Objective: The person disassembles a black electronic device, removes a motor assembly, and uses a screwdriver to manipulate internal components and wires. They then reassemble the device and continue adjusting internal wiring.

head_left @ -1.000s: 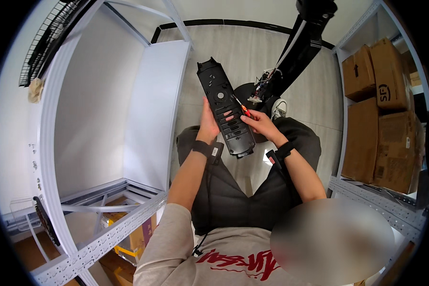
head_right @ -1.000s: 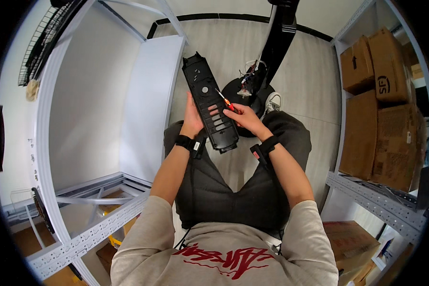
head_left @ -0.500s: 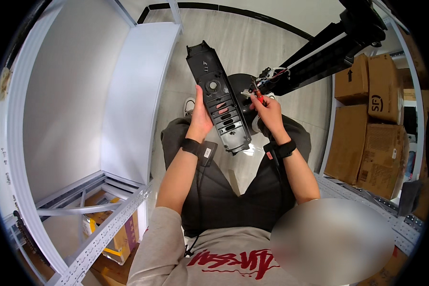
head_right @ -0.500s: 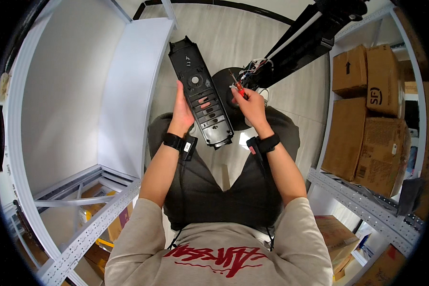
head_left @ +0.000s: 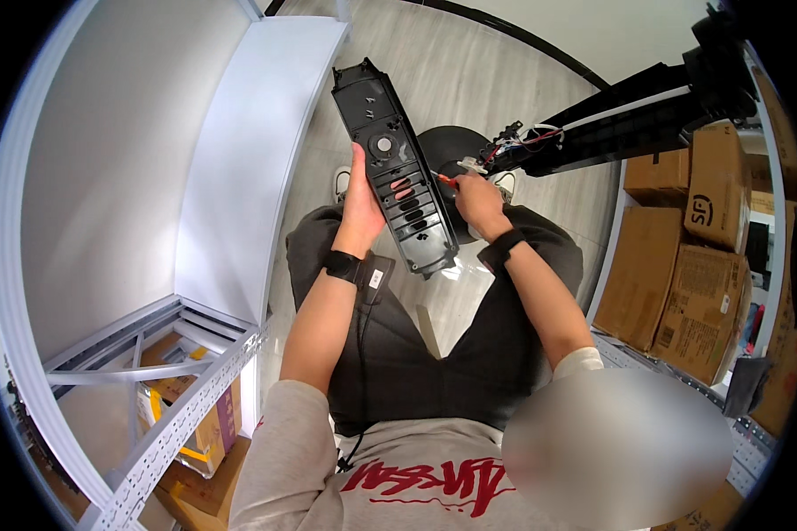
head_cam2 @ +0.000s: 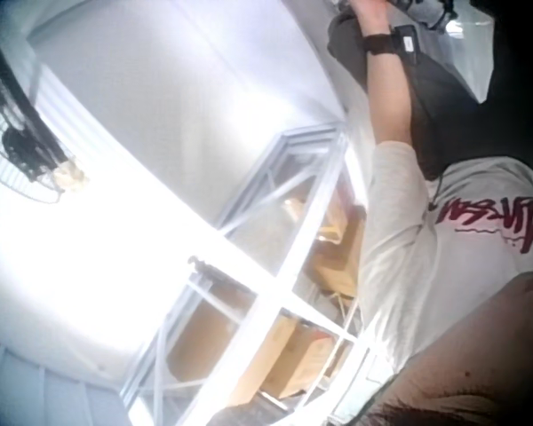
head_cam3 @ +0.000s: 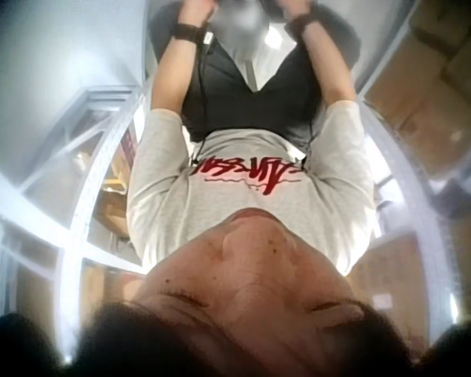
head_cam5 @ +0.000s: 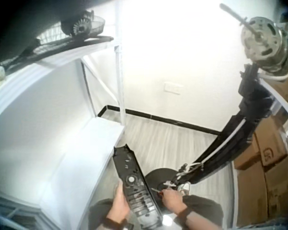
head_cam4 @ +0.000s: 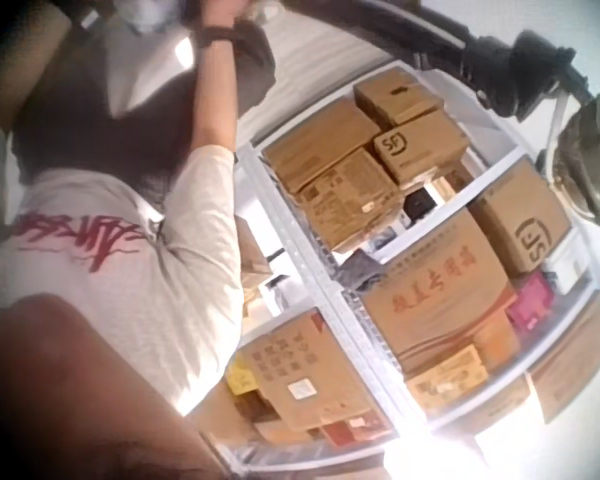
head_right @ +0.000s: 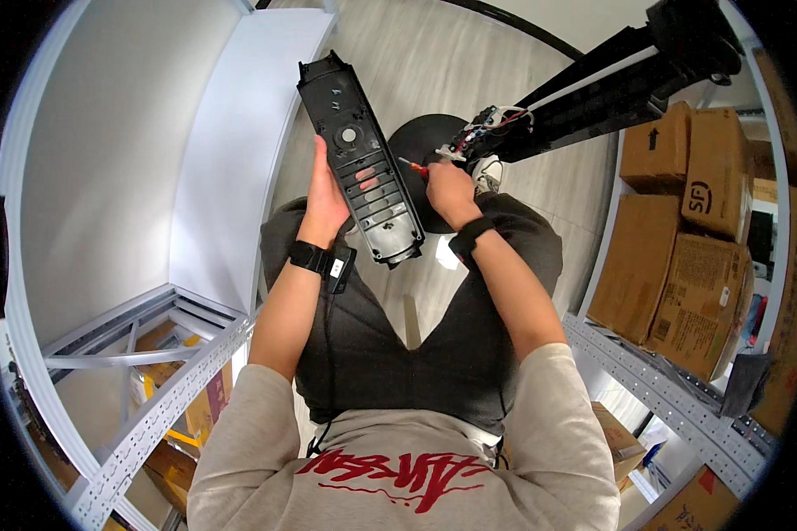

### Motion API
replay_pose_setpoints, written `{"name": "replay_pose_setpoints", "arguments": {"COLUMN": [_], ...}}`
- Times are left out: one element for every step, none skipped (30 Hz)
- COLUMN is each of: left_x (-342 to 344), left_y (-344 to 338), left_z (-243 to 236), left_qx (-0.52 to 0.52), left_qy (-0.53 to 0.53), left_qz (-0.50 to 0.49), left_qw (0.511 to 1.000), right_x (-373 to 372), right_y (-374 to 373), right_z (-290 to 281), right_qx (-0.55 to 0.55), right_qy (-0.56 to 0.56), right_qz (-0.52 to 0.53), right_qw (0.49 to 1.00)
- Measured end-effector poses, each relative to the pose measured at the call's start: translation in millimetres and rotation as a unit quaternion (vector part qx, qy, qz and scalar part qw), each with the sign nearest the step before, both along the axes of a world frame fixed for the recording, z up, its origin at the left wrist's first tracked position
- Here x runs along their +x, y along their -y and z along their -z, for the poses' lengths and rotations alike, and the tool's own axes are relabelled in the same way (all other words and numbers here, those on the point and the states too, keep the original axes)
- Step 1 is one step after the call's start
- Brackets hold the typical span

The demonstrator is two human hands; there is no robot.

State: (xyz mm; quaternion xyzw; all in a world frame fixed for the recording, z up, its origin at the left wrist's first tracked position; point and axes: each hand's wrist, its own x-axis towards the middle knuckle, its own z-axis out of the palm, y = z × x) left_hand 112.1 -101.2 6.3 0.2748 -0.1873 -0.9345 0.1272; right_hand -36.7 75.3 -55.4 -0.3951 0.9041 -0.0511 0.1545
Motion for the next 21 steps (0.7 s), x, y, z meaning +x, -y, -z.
{"name": "replay_pose_setpoints", "arguments": {"left_x": [3.8, 8.0, 13.0, 14.6, 16.2, 17.8, 19.3, 19.9, 22.3, 24.0, 25.2, 24.4, 20.8, 15.6, 21.5, 22.4, 21.6, 20.1, 17.3, 17.4, 17.2], "left_y": [3.8, 6.4, 7.9, 9.2, 10.5, 11.4, 12.5, 13.8, 16.4, 18.7, 20.5, 22.0, 22.4, 21.7, 24.2, 24.7, 22.6, 20.3, 17.5, 16.4, 15.6], "left_z": [3.4, 6.8, 6.1, 4.6, 3.8, 0.7, -2.5, -6.2, -7.5, -5.6, -3.0, -1.0, 2.5, 7.4, 13.4, 11.6, 10.1, 5.6, 2.8, 3.5, 3.6], "left_qx": [-0.003, -0.006, -0.009, -0.011, -0.001, 0.009, 0.02, 0.03, 0.039, 0.042, 0.045, 0.048, 0.045, 0.042, 0.034, 0.026, 0.018, 0.008, -0.003, -0.004, -0.005], "left_qy": [-0.009, -0.001, 0.008, 0.012, -0.001, -0.002, -0.003, -0.004, -0.004, -0.012, -0.02, -0.03, -0.038, -0.048, -0.044, -0.029, -0.014, -0.001, 0.016, 0.012, 0.005], "left_qz": [0.007, 0.0, -0.008, -0.013, -0.026, -0.033, -0.04, -0.046, -0.056, -0.054, -0.053, -0.051, -0.045, -0.038, -0.044, -0.05, -0.056, -0.06, -0.075, -0.079, -0.075], "left_qw": [1.0, 1.0, 1.0, 1.0, 1.0, 0.999, 0.999, 0.998, 0.998, 0.998, 0.997, 0.997, 0.997, 0.997, 0.997, 0.998, 0.998, 0.998, 0.997, 0.997, 0.997], "right_x": [-0.1, -0.7, -2.4, -6.6, -8.9, -10.3, -14.4, -18.7, -20.8, -22.0, -21.5, -27.2, -37.4, -46.9, -39.6, -36.5, -32.9, -30.2, -29.8, -28.4, -27.7], "right_y": [8.1, 16.6, 25.8, 28.7, 31.5, 34.9, 38.2, 40.4, 43.2, 44.3, 42.5, 39.9, 34.4, 28.6, 39.0, 42.6, 45.2, 47.8, 49.3, 51.7, 52.6], "right_z": [4.4, 8.6, 14.4, 24.1, 34.1, 40.3, 45.7, 50.6, 55.9, 60.8, 65.2, 71.6, 77.0, 82.2, 71.5, 61.1, 50.5, 38.4, 28.4, 20.1, 12.3], "right_qx": [0.015, 0.031, 0.052, 0.048, 0.045, 0.042, 0.069, 0.069, 0.067, 0.065, 0.08, 0.093, 0.107, 0.122, 0.167, 0.135, 0.103, 0.07, 0.033, -0.009, -0.05], "right_qy": [-0.02, -0.039, -0.041, -0.081, -0.12, -0.156, -0.141, -0.16, -0.178, -0.195, -0.226, -0.215, -0.208, -0.202, -0.16, -0.122, -0.082, -0.043, 0.016, 0.048, 0.08], "right_qz": [-0.022, -0.045, -0.053, -0.033, -0.014, 0.004, 0.043, 0.057, 0.069, 0.082, 0.079, 0.069, 0.061, 0.055, 0.029, 0.054, 0.079, 0.105, 0.136, 0.147, 0.159], "right_qw": [0.999, 0.998, 0.996, 0.995, 0.992, 0.987, 0.987, 0.983, 0.979, 0.975, 0.968, 0.97, 0.97, 0.97, 0.972, 0.982, 0.988, 0.991, 0.99, 0.988, 0.983]}}
